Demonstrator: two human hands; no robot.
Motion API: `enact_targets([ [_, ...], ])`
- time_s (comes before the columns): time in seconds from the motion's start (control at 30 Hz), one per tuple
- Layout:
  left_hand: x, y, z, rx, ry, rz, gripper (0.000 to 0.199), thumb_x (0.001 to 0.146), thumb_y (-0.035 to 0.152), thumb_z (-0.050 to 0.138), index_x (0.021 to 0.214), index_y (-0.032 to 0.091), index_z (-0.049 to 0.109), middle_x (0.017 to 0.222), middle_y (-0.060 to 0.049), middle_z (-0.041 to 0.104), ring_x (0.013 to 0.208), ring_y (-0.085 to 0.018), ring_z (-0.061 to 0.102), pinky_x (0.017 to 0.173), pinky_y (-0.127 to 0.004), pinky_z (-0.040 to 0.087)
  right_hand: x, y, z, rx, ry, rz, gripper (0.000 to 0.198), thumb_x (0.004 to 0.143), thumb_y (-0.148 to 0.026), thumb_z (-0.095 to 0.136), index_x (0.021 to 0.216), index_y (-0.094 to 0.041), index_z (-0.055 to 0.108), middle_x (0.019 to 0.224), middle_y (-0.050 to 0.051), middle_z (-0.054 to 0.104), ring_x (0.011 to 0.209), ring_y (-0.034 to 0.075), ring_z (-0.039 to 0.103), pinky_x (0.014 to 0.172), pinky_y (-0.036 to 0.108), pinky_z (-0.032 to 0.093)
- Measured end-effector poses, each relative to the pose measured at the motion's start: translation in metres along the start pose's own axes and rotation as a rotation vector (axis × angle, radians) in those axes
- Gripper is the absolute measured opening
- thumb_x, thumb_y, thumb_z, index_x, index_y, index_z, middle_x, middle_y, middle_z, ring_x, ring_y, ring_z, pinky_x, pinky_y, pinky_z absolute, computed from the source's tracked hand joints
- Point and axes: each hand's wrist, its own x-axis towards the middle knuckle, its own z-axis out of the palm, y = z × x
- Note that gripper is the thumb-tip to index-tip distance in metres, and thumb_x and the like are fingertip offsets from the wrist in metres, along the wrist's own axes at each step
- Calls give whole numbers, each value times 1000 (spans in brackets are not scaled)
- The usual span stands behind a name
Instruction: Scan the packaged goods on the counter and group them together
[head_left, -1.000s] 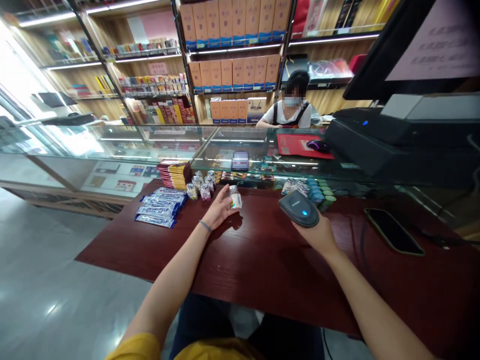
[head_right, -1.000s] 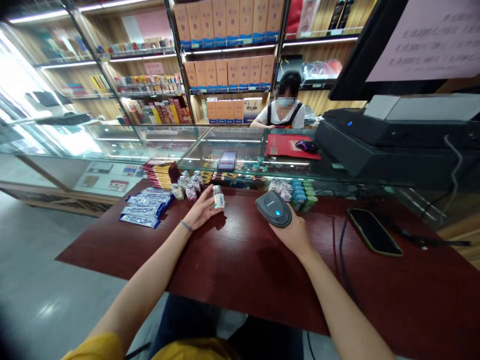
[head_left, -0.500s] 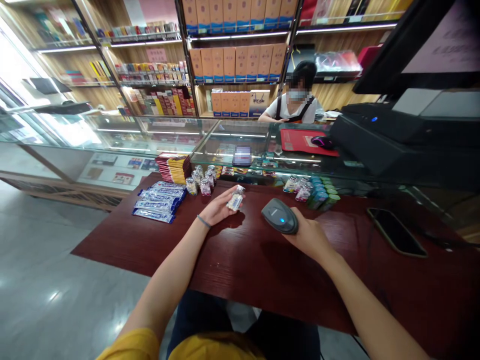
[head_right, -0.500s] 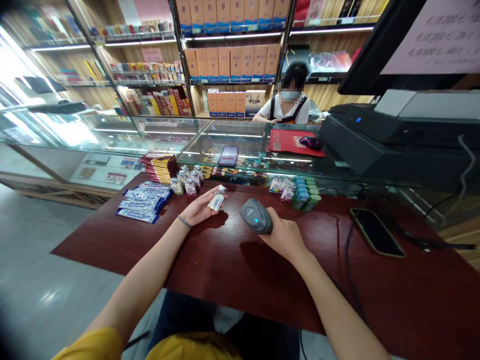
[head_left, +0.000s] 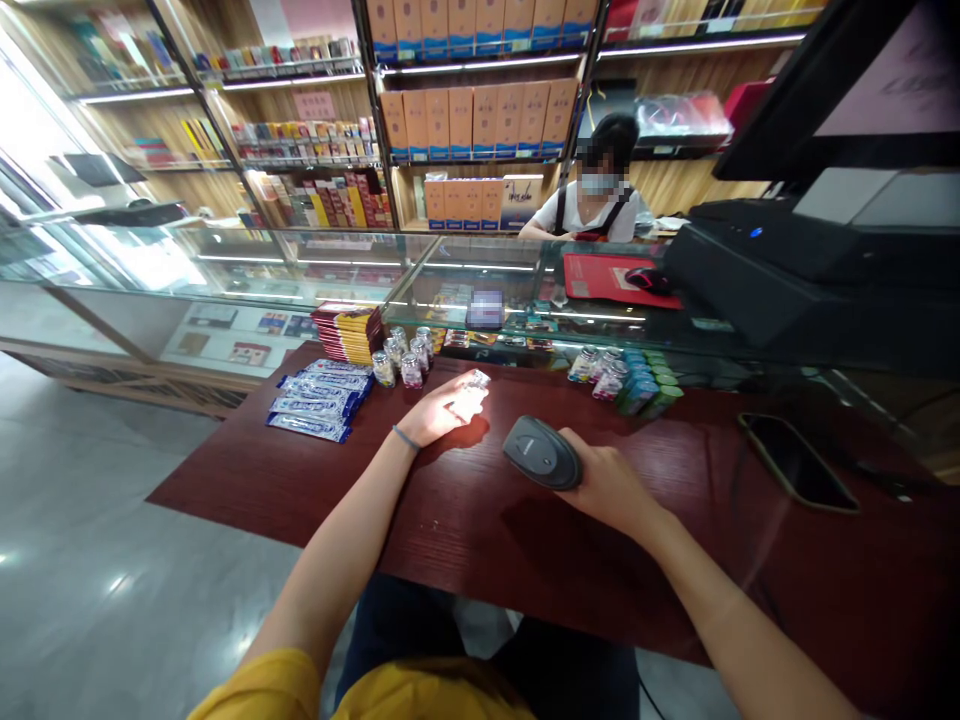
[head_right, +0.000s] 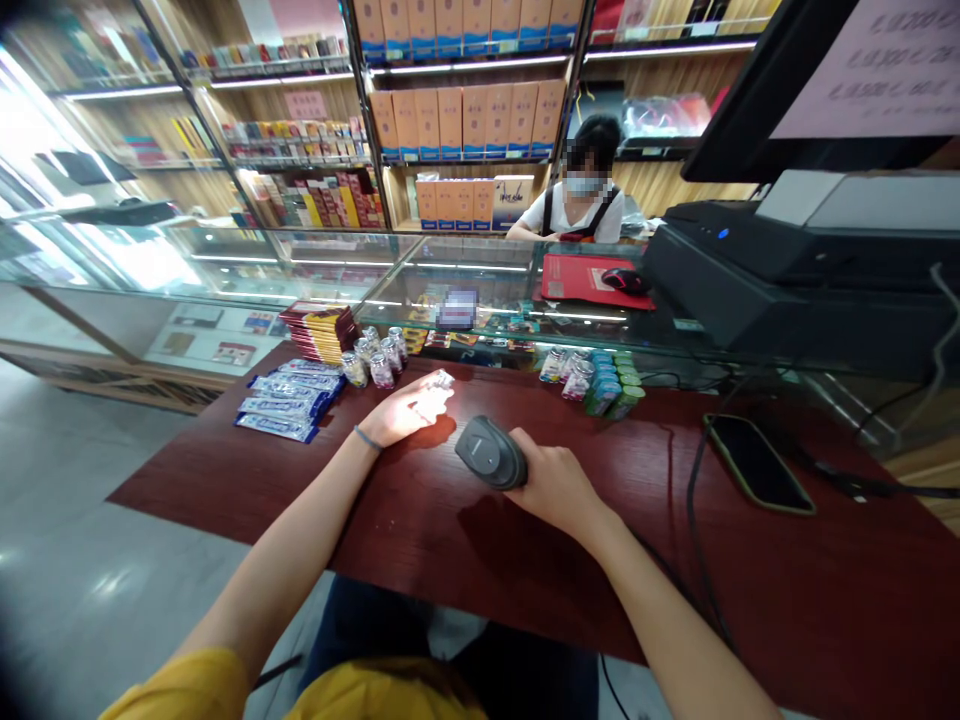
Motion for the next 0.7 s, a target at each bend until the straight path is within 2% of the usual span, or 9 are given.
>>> enact_targets([
  [0.1, 3, -2, 0, -3, -3, -2, 45, 88, 33, 74, 131, 25, 69, 134, -14, 68, 109, -25, 68, 73, -29, 55, -1, 3, 0, 68, 36, -9, 38, 80, -31, 66, 115, -28, 50, 93, 5, 80, 84, 37, 78, 61, 33, 45],
  [0.2, 0, -1, 3, 14, -11, 19, 49, 86, 34, 77, 133, 26, 66, 133, -14, 67, 103, -24, 69, 73, -31, 56, -1, 7, 2, 142, 80, -16, 49, 81, -32, 66, 125, -29, 46, 102, 5, 79, 87, 36, 78, 63, 33, 48],
  [0.43, -12, 3, 12, 106, 63, 91, 81, 76, 26, 85, 147, 38, 49, 126, -6, 65, 105, -23, 70, 89, -42, 60, 2, 23, 8, 223, 203, 24, 43, 81, -38, 64, 121, -30, 47, 92, 6, 78, 86, 36, 78, 63, 33, 50],
  [0.57, -9, 4, 16, 205, 188, 261, 76, 73, 30, 88, 140, 30, 52, 116, -5, 68, 101, -21, 69, 87, -36, 58, 6, 31, 9, 254, 273, 137, 43, 77, -41, 67, 116, -31, 52, 87, 4, 78, 84, 36, 78, 62, 32, 51],
  [0.7, -7, 18, 17, 318, 327, 485, 72, 72, 35, 88, 134, 25, 54, 108, -5, 69, 101, -20, 67, 91, -35, 56, 8, 39, 11, 279, 345, 229, 46, 74, -44, 70, 115, -31, 55, 82, 3, 77, 83, 35, 78, 62, 33, 52],
])
